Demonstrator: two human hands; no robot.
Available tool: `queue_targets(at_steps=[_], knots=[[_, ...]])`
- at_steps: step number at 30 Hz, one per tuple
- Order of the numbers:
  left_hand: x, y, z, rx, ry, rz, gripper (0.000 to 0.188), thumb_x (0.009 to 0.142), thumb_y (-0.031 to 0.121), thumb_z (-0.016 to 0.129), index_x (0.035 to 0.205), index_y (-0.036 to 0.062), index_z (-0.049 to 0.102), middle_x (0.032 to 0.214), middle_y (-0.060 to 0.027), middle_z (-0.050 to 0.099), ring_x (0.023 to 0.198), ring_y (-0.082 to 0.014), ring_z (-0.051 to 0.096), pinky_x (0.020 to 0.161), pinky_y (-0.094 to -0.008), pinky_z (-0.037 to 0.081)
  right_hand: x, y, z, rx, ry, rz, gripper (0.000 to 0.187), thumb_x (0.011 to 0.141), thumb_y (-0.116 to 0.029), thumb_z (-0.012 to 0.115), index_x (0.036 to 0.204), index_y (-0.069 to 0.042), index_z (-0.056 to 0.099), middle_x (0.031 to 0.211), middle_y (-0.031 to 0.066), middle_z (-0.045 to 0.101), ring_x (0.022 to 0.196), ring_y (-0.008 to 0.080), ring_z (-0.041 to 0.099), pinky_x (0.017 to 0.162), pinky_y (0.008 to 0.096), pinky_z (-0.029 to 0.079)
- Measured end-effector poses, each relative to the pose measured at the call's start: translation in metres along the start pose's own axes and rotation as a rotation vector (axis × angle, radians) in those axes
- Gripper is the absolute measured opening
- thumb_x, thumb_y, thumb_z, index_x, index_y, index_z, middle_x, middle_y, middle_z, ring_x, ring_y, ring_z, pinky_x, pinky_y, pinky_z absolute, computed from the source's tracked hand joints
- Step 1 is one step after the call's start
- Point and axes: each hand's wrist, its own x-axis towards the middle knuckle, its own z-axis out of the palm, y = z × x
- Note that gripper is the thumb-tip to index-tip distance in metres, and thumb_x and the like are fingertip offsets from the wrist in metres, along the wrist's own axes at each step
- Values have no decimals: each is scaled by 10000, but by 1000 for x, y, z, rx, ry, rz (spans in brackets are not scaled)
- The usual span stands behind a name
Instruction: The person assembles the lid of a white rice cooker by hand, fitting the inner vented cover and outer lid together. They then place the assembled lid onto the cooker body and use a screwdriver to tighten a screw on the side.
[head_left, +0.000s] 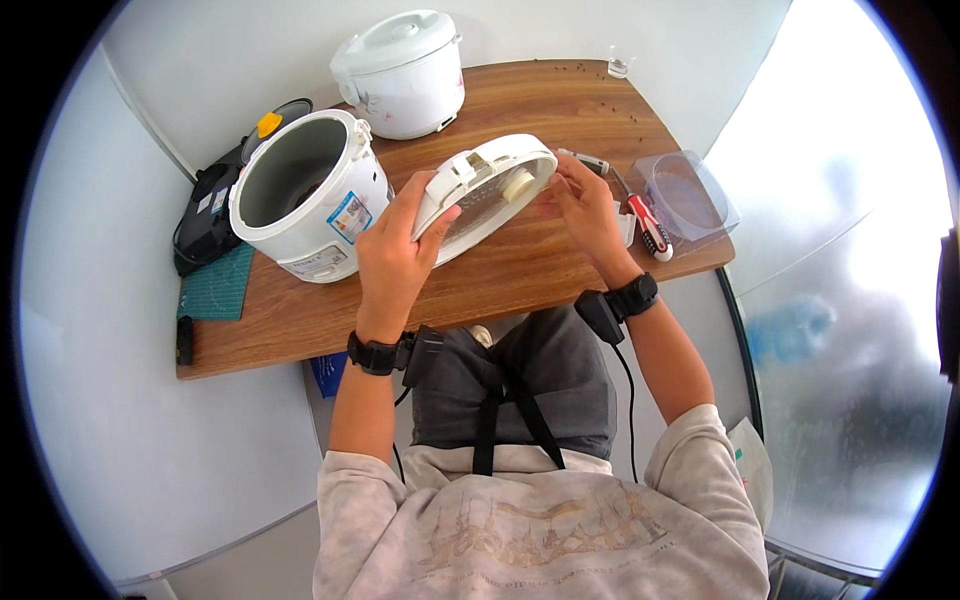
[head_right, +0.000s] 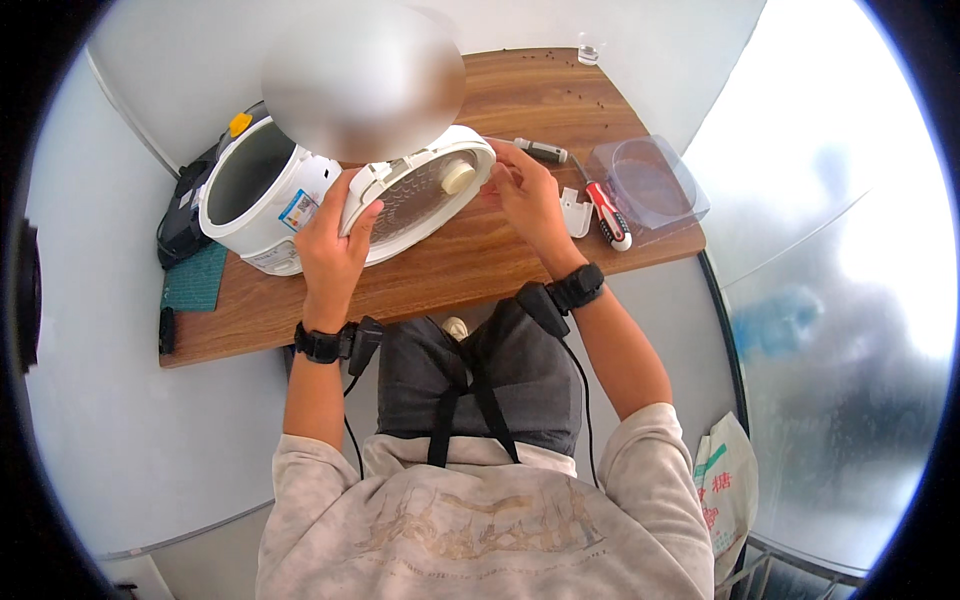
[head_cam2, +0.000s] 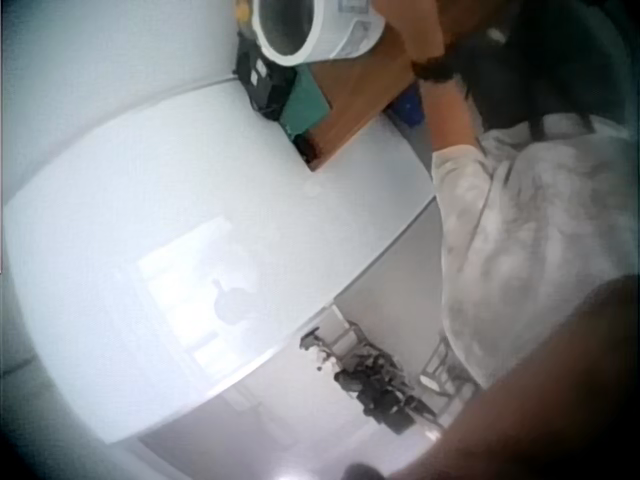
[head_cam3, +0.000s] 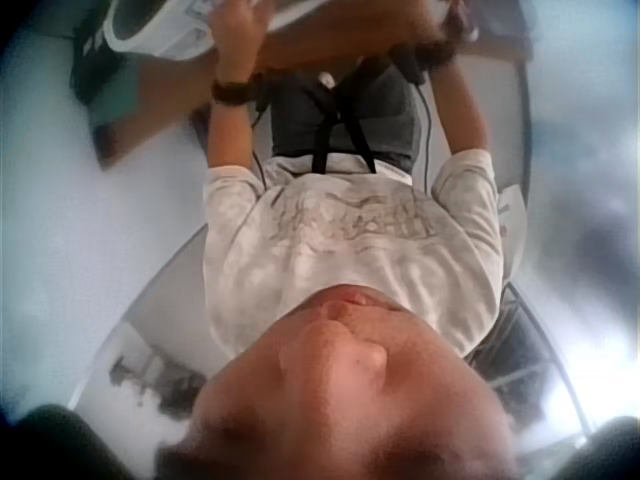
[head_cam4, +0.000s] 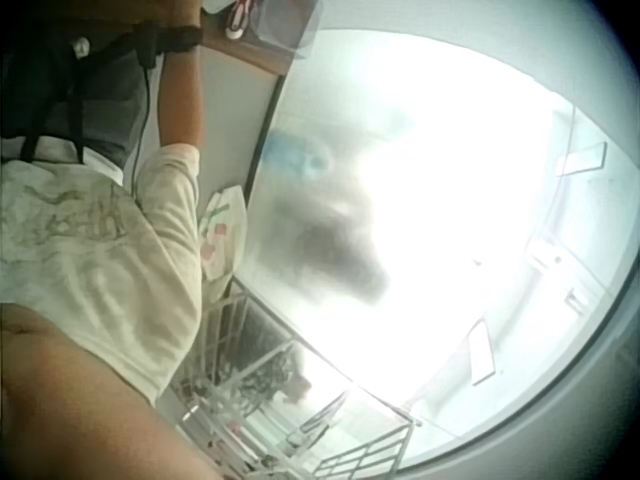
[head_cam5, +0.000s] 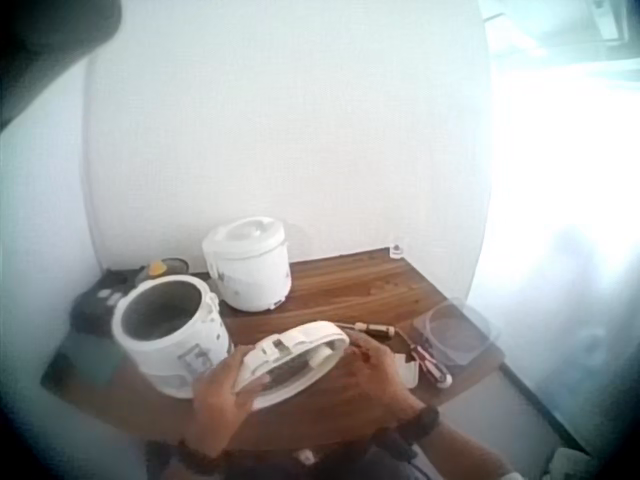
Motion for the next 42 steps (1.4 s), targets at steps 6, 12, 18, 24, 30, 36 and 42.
queue_targets(at_steps=[6,12,18,24,30,36,42], knots=[[3,-4,-2,-34,-9,20,383,880,260,735,1179,46,628,989,-123,722,788,-242,714,631,-311,552,2,-8,0,108,-59,-41,394,964,-84,548,1352,-14,551,1141,115,659,933,152,679,827,287,576],[2,-3,-8,-89,-61,11,388,899,263,711,1211,57,606,992,-123,709,794,-243,705,631,-316,543,-6,-17,1,19,-87,-48,459,952,-149,599,1381,-8,517,1199,118,638,942,144,674,822,271,555],[0,-4,-3,-34,-30,42,387,878,241,737,1194,63,601,979,-118,705,767,-243,696,614,-311,535,-10,-26,-4,-104,-130,-44,516,945,-222,633,1394,-8,496,1257,157,616,978,165,669,843,311,534],[-4,-8,-1,-11,5,46,402,859,235,760,1179,46,606,979,-121,712,791,-241,710,630,-316,551,-10,-30,-8,-310,-152,-148,578,931,-271,669,1410,-13,473,1310,219,586,1023,245,680,880,338,521],[-6,-6,-3,-16,35,61,431,824,265,796,1152,42,626,959,-124,724,806,-237,721,652,-310,564,-14,-50,-5,-343,-163,-165,518,943,-229,650,1405,-55,493,1232,227,627,985,242,693,857,338,529],[-8,-3,-5,-62,39,69,431,788,262,827,1116,42,652,943,-124,733,797,-233,728,657,-292,563,-8,-40,-18,-258,-231,-101,481,951,-90,605,1419,-106,494,1212,171,633,989,200,689,835,317,555],[-11,-3,-7,-48,33,73,406,795,248,823,1106,38,668,951,-120,735,821,-235,724,687,-309,557,-20,-74,-19,-501,-231,-249,533,903,-95,674,1412,-163,532,1287,123,620,896,175,682,768,293,561]])
